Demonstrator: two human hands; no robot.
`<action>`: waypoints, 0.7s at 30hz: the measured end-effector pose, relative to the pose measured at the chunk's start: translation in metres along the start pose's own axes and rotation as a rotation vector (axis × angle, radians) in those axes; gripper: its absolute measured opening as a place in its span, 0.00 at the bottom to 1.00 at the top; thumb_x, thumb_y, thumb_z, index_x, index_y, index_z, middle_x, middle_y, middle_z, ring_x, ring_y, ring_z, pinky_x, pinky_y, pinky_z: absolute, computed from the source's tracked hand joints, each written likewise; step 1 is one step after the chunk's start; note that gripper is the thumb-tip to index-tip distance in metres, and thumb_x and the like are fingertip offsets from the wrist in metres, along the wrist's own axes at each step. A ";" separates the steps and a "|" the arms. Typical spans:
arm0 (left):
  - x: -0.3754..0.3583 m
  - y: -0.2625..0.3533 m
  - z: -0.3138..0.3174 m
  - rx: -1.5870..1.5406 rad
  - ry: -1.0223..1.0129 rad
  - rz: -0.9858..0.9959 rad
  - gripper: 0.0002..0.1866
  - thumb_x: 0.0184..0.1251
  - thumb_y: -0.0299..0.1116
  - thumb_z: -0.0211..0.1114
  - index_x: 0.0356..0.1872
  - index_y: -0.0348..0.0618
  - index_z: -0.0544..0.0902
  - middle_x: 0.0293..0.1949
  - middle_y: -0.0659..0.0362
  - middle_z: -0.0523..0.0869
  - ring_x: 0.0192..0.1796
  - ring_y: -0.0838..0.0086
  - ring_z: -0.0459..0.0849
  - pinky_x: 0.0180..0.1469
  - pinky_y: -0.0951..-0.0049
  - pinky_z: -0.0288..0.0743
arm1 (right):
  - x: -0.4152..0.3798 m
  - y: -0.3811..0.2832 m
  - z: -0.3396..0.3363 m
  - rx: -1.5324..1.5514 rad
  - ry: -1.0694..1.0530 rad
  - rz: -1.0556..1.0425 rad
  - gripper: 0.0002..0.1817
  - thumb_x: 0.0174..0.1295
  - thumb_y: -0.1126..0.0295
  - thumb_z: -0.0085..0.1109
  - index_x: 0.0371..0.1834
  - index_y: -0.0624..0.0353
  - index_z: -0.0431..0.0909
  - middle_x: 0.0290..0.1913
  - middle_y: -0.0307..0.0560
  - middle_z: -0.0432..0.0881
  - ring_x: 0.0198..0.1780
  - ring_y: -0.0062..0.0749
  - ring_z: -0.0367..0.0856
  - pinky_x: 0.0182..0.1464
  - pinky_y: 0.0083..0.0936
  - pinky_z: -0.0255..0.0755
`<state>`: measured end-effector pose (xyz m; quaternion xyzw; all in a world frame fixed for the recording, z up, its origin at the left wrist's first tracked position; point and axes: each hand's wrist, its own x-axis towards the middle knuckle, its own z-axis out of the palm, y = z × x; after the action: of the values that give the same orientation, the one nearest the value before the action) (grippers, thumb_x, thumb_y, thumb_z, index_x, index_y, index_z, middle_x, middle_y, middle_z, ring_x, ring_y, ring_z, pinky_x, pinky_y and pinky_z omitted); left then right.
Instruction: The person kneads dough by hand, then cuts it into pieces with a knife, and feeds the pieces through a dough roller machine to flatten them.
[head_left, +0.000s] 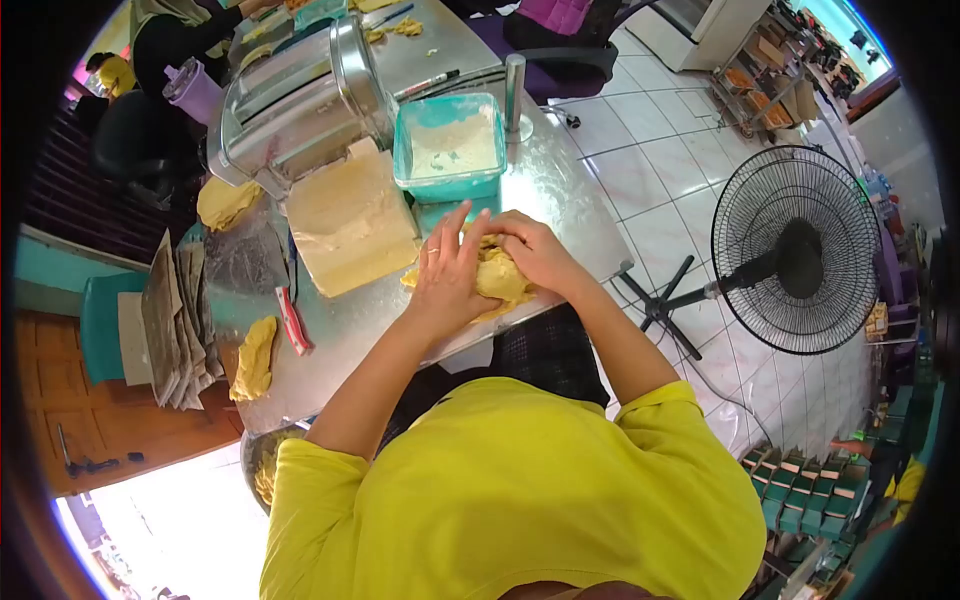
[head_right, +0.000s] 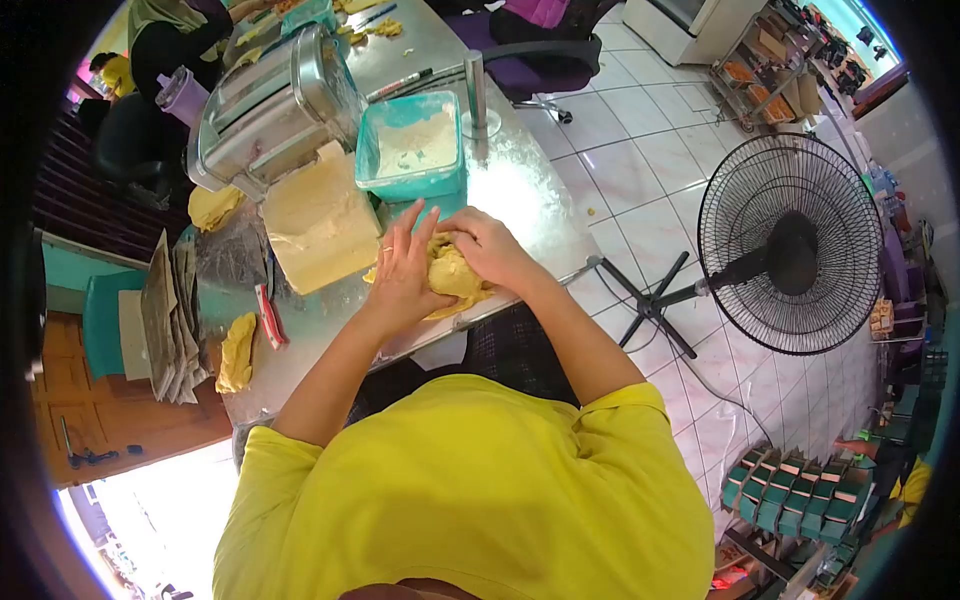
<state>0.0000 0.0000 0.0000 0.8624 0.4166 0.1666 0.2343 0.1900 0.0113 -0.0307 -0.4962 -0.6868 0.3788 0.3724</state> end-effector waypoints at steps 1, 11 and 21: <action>0.000 0.009 -0.002 0.071 0.058 0.013 0.55 0.43 0.46 0.75 0.72 0.52 0.49 0.73 0.51 0.49 0.74 0.48 0.45 0.69 0.48 0.50 | -0.005 -0.009 0.002 0.043 -0.011 0.027 0.22 0.61 0.59 0.57 0.56 0.57 0.74 0.50 0.60 0.78 0.51 0.47 0.77 0.55 0.36 0.68; 0.009 -0.013 0.032 0.028 0.210 0.056 0.34 0.39 0.44 0.74 0.49 0.36 0.75 0.48 0.48 0.79 0.52 0.54 0.77 0.54 0.59 0.71 | -0.025 -0.017 0.043 -0.394 0.456 -0.261 0.16 0.59 0.58 0.58 0.39 0.61 0.75 0.35 0.55 0.78 0.37 0.50 0.77 0.39 0.38 0.68; 0.066 -0.015 0.001 0.012 -0.169 -0.285 0.29 0.40 0.56 0.68 0.38 0.44 0.79 0.38 0.50 0.85 0.44 0.56 0.82 0.50 0.60 0.74 | 0.031 -0.003 0.015 -0.204 0.340 0.254 0.25 0.63 0.50 0.50 0.20 0.60 0.77 0.21 0.56 0.78 0.27 0.53 0.78 0.31 0.41 0.71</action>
<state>0.0304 0.0601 -0.0026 0.8071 0.5143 0.0559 0.2846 0.1682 0.0383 -0.0305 -0.6703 -0.5811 0.2619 0.3800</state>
